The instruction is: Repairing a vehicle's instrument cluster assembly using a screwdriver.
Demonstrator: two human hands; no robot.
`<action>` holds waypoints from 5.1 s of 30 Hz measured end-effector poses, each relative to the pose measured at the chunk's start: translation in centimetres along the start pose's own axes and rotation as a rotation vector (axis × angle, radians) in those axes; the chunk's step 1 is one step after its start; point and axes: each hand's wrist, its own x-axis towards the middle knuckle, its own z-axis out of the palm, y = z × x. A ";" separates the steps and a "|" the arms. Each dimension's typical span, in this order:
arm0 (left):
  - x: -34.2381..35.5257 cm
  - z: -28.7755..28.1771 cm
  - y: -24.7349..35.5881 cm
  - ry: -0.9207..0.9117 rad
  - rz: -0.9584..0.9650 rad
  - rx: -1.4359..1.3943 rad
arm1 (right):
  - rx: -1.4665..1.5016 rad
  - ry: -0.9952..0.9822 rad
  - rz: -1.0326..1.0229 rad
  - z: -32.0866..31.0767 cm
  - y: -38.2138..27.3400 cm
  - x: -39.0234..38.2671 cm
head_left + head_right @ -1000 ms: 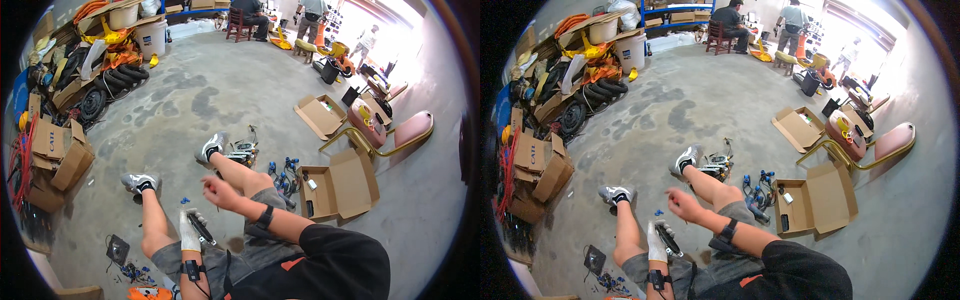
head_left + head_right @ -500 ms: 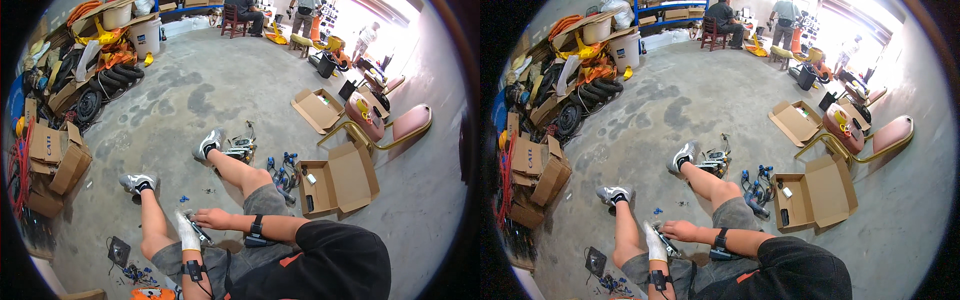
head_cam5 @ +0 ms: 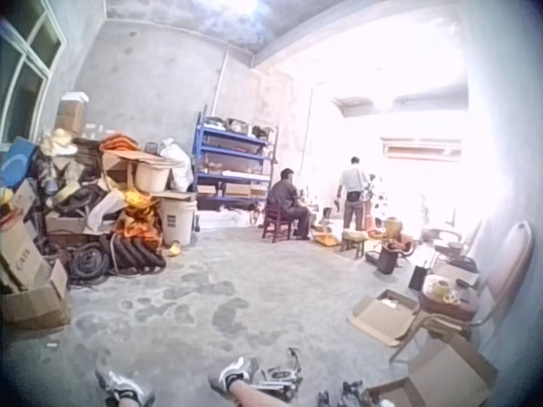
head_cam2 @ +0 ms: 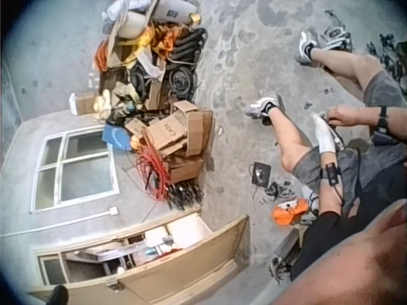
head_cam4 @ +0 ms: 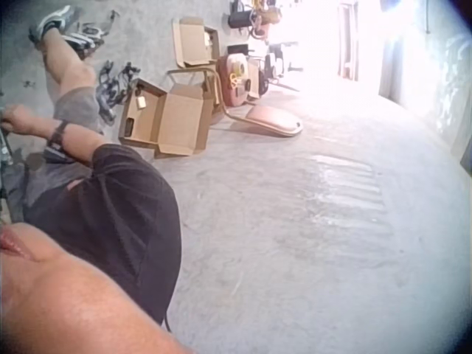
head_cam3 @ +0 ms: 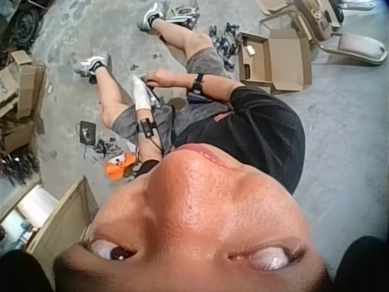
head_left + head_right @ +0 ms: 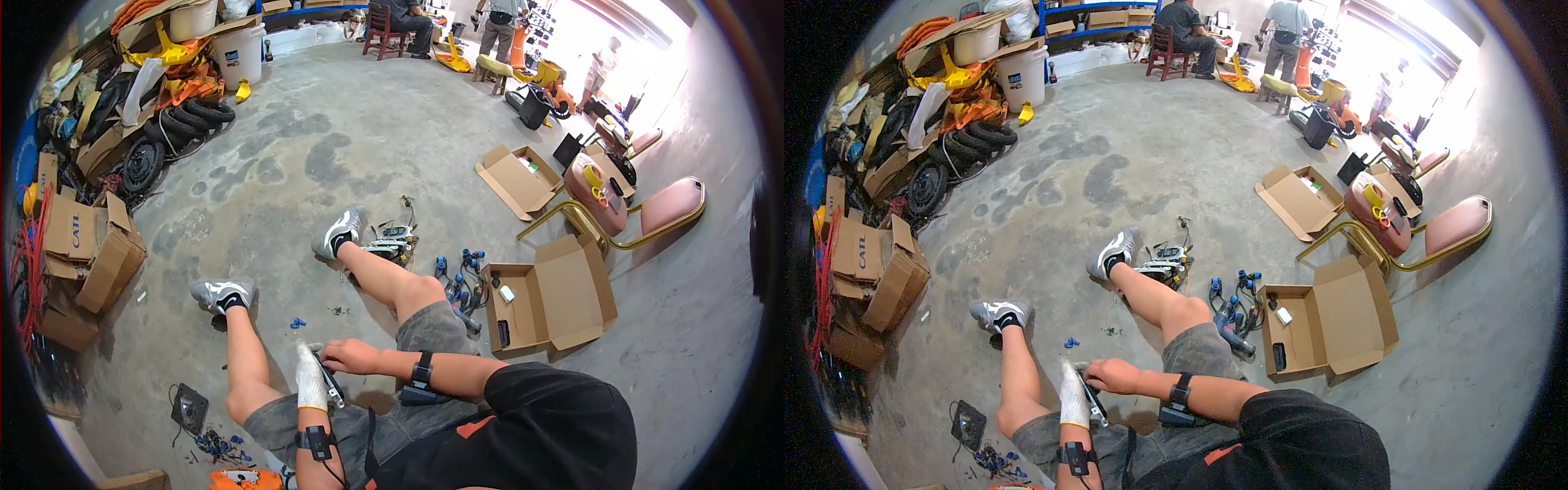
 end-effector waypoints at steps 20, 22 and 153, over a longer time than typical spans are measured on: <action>0.1 0.0 -0.6 -0.091 -0.143 0.086 | -0.202 -0.086 -0.104 -0.3 0.7 -0.5; -0.4 0.2 -0.5 -0.088 -0.130 0.115 | -0.221 -0.104 -0.137 -0.4 0.9 -0.6; -4.0 1.7 1.9 0.057 1.093 0.736 | 1.268 -0.283 0.649 0.6 2.4 0.4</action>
